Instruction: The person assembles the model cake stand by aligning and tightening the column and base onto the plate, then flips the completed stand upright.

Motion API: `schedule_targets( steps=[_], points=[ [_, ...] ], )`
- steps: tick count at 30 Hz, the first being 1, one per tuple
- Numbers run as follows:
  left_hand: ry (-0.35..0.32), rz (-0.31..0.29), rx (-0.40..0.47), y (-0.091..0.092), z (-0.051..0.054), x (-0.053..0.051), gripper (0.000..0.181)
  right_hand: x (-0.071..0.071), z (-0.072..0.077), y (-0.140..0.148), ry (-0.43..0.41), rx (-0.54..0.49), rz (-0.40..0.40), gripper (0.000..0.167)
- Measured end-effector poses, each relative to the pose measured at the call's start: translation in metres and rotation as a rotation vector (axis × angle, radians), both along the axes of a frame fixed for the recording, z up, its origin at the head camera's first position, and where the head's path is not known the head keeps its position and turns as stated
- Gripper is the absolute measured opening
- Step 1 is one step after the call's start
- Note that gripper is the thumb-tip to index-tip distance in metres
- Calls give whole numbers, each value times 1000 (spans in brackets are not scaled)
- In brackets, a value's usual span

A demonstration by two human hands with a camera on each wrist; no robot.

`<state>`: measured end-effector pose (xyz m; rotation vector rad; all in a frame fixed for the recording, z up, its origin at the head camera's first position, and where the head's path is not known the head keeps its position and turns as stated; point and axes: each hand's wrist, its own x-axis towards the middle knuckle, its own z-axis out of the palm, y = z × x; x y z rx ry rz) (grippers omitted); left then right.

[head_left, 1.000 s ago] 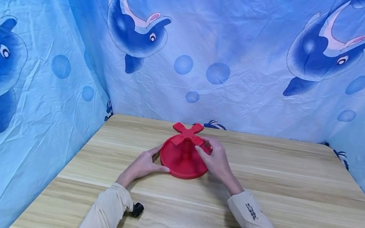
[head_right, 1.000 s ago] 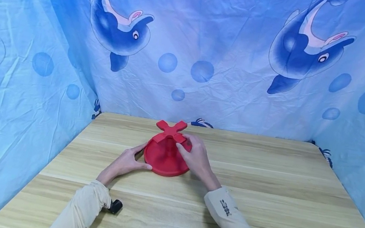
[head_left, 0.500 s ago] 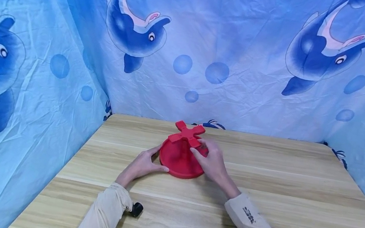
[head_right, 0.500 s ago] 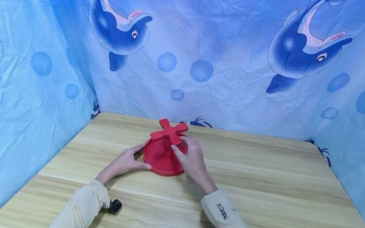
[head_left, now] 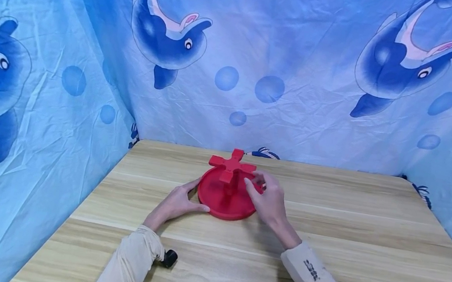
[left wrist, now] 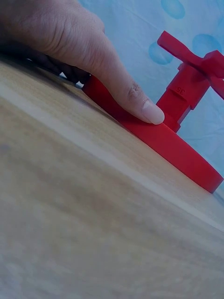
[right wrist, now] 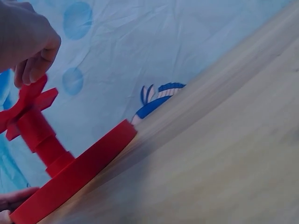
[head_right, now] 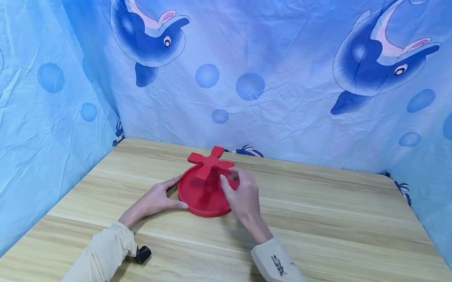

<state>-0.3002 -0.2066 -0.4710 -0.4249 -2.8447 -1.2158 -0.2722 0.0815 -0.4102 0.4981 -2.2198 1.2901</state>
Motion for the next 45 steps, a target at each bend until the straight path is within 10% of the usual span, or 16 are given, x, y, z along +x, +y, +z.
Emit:
schedule_targets(
  steps=[14, 45],
  points=[
    [-4, 2, 5, -1, 0, -1, 112, -15, -3, 8, -164, 38, 81, 63],
    [20, -28, -6, -2, 2, -1, 111, -13, -1, 8, -167, -23, 123, 40]
  ],
)
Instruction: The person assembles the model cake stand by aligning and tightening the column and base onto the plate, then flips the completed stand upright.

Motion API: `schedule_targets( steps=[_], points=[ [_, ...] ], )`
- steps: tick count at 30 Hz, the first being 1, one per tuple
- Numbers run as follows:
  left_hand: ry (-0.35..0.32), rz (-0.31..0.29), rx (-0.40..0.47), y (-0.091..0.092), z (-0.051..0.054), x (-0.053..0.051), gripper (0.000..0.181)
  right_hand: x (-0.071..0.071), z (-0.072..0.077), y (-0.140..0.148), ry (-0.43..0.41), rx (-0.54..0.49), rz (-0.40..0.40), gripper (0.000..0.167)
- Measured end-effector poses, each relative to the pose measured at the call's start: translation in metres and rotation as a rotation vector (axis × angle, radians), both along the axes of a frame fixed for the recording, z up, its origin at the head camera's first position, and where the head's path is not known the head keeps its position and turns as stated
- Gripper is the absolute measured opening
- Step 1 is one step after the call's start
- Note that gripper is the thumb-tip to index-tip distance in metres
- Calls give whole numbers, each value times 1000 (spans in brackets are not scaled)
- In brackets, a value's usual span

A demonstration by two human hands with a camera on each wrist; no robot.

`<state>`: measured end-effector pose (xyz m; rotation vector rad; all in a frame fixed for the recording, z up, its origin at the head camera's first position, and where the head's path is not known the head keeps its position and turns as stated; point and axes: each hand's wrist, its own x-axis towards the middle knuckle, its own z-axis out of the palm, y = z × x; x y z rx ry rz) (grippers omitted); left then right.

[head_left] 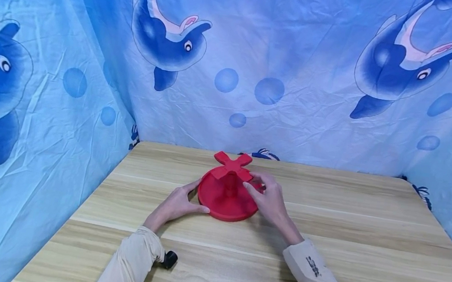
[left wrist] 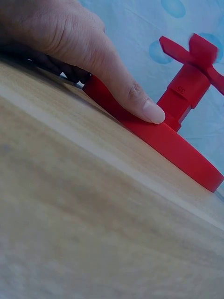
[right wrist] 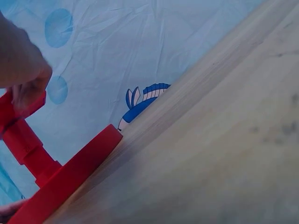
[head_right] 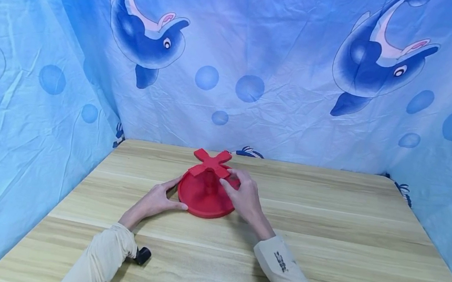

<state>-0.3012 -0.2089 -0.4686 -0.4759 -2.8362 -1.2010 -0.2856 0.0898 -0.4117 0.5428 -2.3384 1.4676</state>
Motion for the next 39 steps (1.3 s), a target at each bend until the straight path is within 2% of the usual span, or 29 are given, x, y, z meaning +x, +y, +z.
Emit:
schedule_targets(
  steps=[4, 12, 20, 29, 39],
  points=[
    [4, -1, -2, 0, 1, 0, 112, 3, 1, 5, -7, -11, 19, 37],
    [4, 4, 12, 1, -1, 0, 111, 0, 2, 12, -26, -87, -56, 35],
    [-8, 19, 5, 1, -1, 0, 111, -8, 0, 7, 9, -31, -15, 55],
    [-8, 17, -3, 0, -1, 0, 111, -7, -1, 4, 7, -12, -2, 42],
    [-2, 12, -5, 0, -2, -1, 110, -6, -1, 3, -1, -1, -14, 41]
  ],
)
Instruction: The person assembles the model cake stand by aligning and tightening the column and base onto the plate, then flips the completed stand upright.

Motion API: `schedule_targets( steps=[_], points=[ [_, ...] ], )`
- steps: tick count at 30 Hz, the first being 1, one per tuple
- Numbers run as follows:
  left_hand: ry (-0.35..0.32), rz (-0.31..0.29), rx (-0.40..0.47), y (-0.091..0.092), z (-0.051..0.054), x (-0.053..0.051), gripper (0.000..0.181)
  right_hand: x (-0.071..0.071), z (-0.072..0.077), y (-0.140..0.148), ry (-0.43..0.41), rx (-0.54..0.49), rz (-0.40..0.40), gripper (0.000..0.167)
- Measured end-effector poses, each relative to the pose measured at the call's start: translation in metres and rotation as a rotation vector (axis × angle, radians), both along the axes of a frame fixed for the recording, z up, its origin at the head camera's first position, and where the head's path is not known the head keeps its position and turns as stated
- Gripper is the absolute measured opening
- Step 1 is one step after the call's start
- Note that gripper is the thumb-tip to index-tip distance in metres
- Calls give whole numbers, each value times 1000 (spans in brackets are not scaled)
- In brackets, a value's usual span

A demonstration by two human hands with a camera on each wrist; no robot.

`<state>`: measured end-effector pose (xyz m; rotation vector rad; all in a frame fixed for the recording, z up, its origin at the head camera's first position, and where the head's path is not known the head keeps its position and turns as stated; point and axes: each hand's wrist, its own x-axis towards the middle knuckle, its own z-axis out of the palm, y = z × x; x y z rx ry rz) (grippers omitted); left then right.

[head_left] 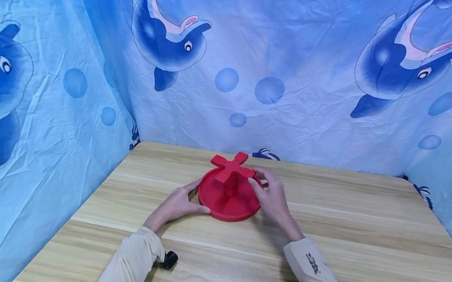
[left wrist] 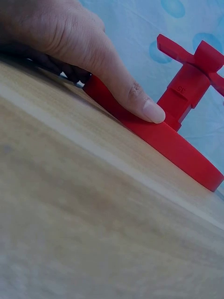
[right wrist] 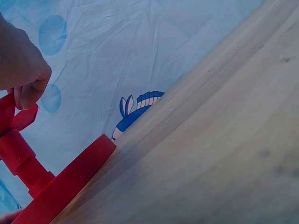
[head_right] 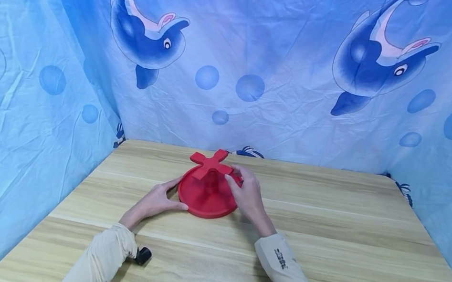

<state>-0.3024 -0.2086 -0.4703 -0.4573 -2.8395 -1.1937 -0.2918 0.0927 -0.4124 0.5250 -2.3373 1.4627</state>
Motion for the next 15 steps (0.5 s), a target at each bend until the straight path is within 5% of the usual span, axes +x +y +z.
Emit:
schedule_targets(
  steps=[15],
  points=[
    [-3, 5, 4, 0, 0, 1, 112, 11, 3, 3, -20, -49, -8, 37]
  ],
)
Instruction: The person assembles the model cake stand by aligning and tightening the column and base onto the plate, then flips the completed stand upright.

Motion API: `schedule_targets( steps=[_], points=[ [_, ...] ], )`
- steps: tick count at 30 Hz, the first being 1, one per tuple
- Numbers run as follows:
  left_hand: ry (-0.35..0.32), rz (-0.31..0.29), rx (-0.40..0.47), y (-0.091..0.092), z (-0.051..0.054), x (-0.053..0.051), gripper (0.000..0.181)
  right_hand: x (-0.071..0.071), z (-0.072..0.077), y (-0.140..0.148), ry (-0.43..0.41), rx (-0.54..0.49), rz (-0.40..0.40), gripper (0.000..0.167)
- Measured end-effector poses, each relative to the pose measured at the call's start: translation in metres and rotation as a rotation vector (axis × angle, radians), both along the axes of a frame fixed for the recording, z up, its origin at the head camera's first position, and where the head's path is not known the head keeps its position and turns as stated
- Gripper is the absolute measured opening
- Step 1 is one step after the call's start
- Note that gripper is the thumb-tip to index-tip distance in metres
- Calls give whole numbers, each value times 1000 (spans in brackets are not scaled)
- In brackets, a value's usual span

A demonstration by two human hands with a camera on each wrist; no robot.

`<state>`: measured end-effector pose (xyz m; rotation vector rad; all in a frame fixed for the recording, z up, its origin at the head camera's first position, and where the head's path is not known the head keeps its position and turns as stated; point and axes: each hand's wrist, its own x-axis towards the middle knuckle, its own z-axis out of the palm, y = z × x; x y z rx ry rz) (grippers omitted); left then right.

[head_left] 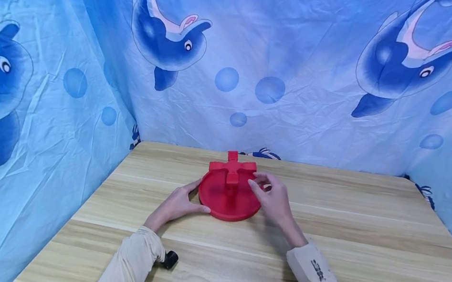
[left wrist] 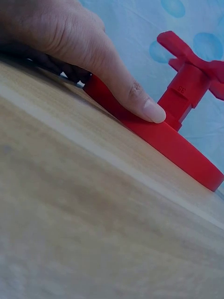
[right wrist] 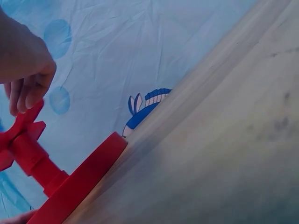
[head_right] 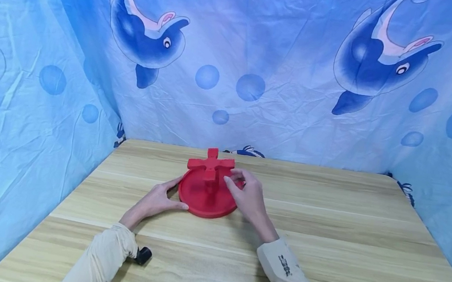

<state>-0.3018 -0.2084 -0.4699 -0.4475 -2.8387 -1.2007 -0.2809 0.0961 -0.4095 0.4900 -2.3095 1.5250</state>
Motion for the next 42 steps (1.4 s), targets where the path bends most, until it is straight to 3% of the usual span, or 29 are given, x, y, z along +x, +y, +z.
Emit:
schedule_targets(
  steps=[5, 11, 27, 34, 42],
  points=[
    [-7, -1, 4, 0, 1, 1, 111, -7, 0, 2, 6, -21, -48, 40],
    [-9, 9, -5, 1, 1, 1, 111, -11, -1, -1, 1, 33, 2, 49],
    [-2, 7, -10, 1, -1, 0, 111, -10, -5, -4, 9, 52, 17, 41],
    [9, 1, -16, 0, -2, 0, 112, 0, -8, -9, 32, 61, 41, 44],
    [26, -13, 0, 1, -4, 1, 110, -1, -10, -5, 48, 44, -72, 51]
  ],
)
